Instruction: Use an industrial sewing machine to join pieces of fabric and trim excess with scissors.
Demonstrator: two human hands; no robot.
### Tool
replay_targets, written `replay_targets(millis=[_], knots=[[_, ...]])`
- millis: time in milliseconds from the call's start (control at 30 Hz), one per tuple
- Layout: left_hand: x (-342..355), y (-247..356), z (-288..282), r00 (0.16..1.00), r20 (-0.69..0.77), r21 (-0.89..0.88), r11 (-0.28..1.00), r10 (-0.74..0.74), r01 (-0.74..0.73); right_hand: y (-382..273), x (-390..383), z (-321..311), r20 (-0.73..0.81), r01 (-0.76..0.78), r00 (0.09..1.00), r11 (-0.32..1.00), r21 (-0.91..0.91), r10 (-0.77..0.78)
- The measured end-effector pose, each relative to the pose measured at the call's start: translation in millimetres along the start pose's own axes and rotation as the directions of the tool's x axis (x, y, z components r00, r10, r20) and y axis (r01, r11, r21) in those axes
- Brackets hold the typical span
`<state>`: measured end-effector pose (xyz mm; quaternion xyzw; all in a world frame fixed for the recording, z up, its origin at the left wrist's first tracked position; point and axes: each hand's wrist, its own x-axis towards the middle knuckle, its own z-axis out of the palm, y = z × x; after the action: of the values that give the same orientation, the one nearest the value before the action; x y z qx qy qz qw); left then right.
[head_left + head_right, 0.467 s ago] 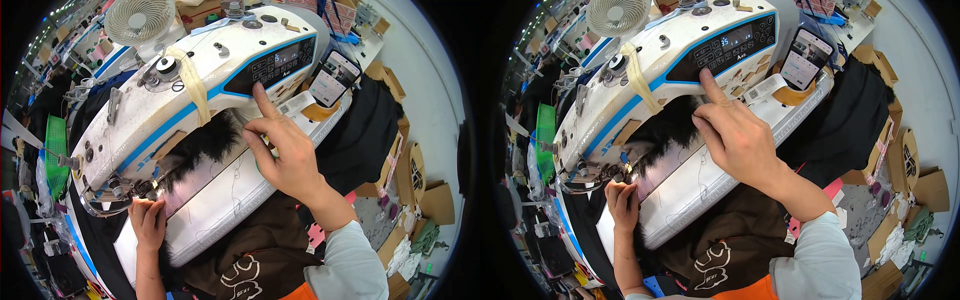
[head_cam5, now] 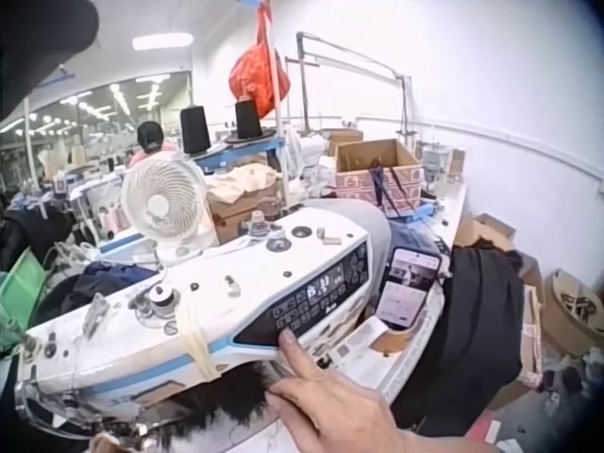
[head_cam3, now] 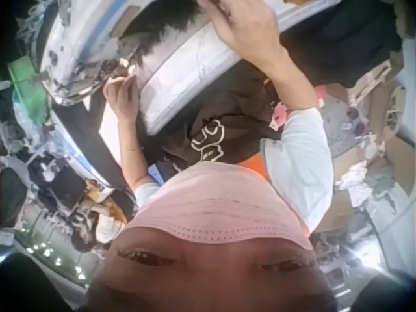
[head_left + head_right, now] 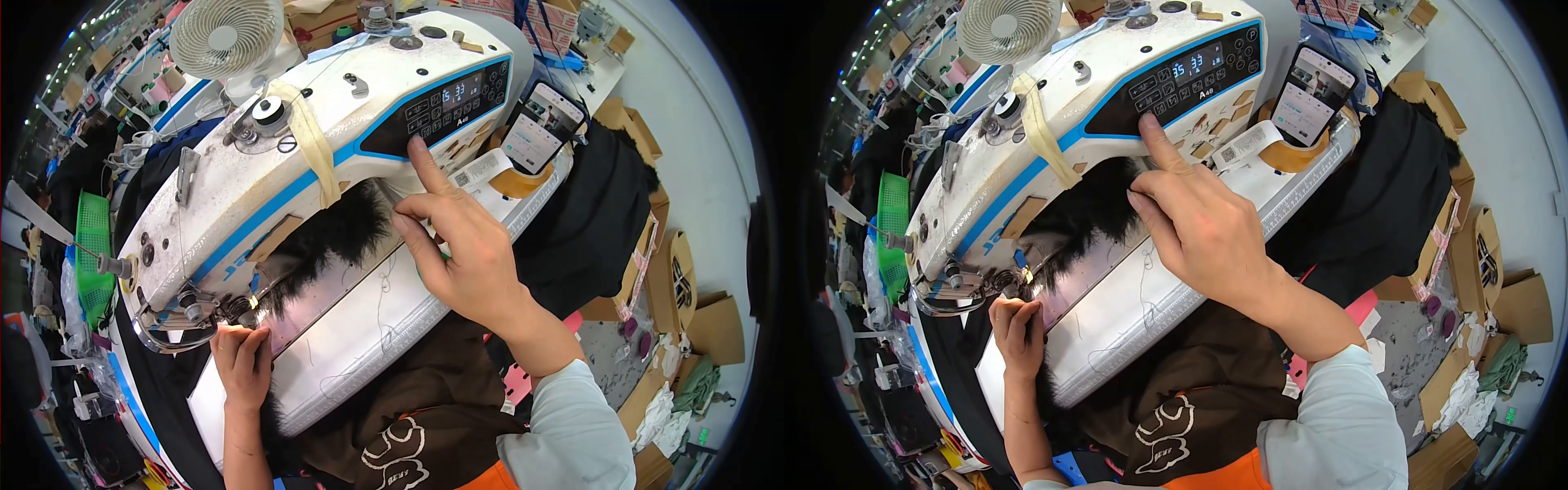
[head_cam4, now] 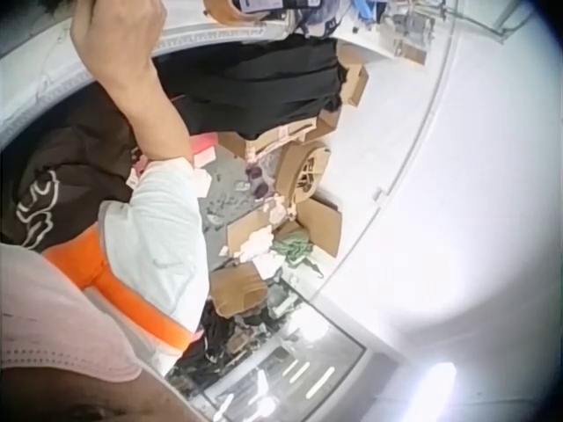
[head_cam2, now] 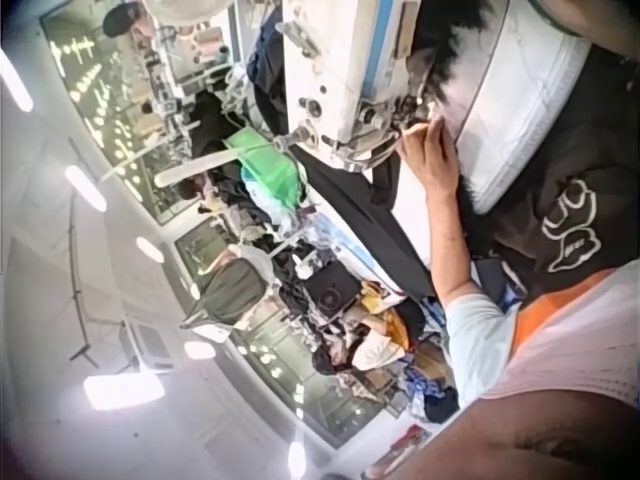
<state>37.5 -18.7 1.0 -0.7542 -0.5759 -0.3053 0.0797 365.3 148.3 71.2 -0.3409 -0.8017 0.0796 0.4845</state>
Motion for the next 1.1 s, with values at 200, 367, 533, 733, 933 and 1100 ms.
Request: replay_targets(millis=[200,367,533,733,933,1100], knots=[[0.4,-0.6,0.2,1.0,-0.001,0.002,1.0,0.001,-0.001,1.5,-1.2,2.5,-0.006,0.016,1.0,1.0,0.012,-0.016],[-0.2,-1.1,0.3,1.0,0.001,0.005,1.0,0.0,0.0,3.8,-2.8,2.4,0.012,0.023,1.0,1.0,0.013,-0.023],[-0.8,-1.5,0.1,1.0,0.002,0.004,1.0,0.006,-0.006,4.0,-2.2,1.2,0.004,0.033,0.999,0.999,0.026,-0.033],[-1.9,-2.4,1.4,1.0,0.008,0.0,1.0,-0.004,0.004,13.0,-8.0,-7.9,-0.025,-0.021,0.999,0.995,0.1,0.023],[-0.9,-1.2,0.9,1.0,0.012,0.016,1.0,-0.006,0.006,24.9,-6.3,-17.1,-0.106,-0.03,0.994,0.999,0.039,0.034],[-2.9,-2.9,1.6,1.0,0.014,0.016,1.0,-0.012,0.012,31.4,-2.5,-18.1,-0.14,-0.022,0.99,0.999,0.049,0.029]])
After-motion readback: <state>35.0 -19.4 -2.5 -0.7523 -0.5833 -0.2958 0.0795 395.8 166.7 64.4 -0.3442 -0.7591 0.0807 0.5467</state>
